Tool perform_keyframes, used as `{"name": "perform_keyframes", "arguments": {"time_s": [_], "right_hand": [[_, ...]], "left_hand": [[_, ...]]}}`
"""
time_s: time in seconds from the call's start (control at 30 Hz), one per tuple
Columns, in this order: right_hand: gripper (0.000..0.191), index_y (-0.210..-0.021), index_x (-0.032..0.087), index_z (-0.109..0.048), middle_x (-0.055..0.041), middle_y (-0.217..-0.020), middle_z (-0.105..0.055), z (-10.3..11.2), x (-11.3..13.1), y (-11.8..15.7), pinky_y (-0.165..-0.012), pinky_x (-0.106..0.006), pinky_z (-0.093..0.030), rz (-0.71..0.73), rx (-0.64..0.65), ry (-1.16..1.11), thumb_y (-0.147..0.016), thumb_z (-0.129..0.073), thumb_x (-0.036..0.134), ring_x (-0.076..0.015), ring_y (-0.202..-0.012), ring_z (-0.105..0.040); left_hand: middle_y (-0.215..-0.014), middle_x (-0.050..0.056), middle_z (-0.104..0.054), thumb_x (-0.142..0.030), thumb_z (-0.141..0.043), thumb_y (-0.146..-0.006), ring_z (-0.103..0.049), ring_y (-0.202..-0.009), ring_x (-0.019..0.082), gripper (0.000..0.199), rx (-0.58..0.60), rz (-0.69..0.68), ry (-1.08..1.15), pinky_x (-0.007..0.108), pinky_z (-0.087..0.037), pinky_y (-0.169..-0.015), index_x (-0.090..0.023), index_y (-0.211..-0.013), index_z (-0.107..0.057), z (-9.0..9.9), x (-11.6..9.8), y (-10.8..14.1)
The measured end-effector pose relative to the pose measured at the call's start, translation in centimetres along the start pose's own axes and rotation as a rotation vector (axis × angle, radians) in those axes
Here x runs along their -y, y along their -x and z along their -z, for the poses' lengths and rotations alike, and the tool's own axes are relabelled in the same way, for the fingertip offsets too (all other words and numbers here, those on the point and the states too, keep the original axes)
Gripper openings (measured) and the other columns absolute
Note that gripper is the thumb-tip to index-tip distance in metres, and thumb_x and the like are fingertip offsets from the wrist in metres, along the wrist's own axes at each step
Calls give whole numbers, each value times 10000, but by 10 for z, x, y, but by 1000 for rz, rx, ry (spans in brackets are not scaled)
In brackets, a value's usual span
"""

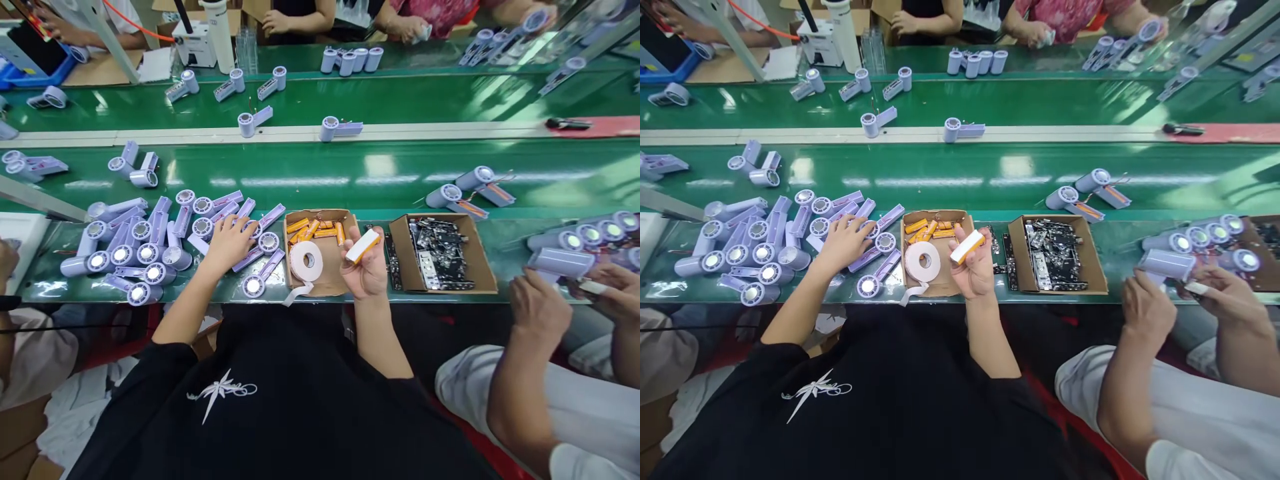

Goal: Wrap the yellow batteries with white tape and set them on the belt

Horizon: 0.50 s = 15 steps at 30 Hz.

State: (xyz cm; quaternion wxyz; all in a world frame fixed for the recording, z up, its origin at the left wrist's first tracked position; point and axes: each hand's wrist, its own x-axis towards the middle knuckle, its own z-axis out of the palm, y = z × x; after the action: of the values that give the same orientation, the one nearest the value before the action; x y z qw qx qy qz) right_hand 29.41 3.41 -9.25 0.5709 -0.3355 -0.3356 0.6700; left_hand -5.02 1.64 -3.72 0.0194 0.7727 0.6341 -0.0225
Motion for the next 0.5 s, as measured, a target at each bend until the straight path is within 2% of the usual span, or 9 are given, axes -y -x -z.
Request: {"name": "perform_keyframes", "arguments": {"time_s": [0.1, 0.23, 0.33, 0.4, 0.5], "right_hand": [[596, -1264, 482, -632, 54, -1384, -773, 0, 3, 1, -777, -288, -703, 0, 23, -9, -772, -946, 604, -149, -1073, -788], [447, -1270, 445, -661, 17, -1360, -790, 11, 0, 14, -756, -334, -701, -80, -3, 89, -908, -771, 683, -183, -1073, -799], [429, -1268, 412, -662, -6, -1310, -812, 14, -1, 23, -778, -377, -703, -147, -25, 111, -984, -629, 732, -213, -1100, -810], [467, -1272, 403, -631, -2, -1265, -827, 12, 0, 26, -809, -373, -703, -146, -8, 96, -922, -758, 685, -204, -1030, -823], [654, -1263, 361, -597, -9, -1176, -849, 4, 2, 26, -834, -351, -705, -158, 4, 115, -758, -978, 526, -199, -930, -842]], "left_hand": [[-1510, 180, -678, -238, -646, -994, -561, -1412, 433, 554, 127, -62, -58, 610, -441, -1148, -230, -1546, -610, 9, 5, -22], [-1406, 191, -706, -224, -692, -933, -648, -1312, 385, 576, 266, -130, -95, 495, -516, -1074, -183, -1504, -629, 17, 10, -44], [-1459, 162, -684, -96, -627, -895, -671, -1283, 336, 659, 268, -188, -118, 434, -555, -1028, -212, -1544, -604, 18, 15, -54], [-1571, 133, -625, -33, -589, -863, -644, -1340, 327, 736, 245, -211, -121, 420, -577, -1005, -252, -1566, -591, 15, 18, -59], [-1670, 137, -541, -130, -612, -927, -602, -1420, 370, 640, 249, -189, -69, 460, -607, -983, -254, -1555, -610, 8, 19, -62]]}}
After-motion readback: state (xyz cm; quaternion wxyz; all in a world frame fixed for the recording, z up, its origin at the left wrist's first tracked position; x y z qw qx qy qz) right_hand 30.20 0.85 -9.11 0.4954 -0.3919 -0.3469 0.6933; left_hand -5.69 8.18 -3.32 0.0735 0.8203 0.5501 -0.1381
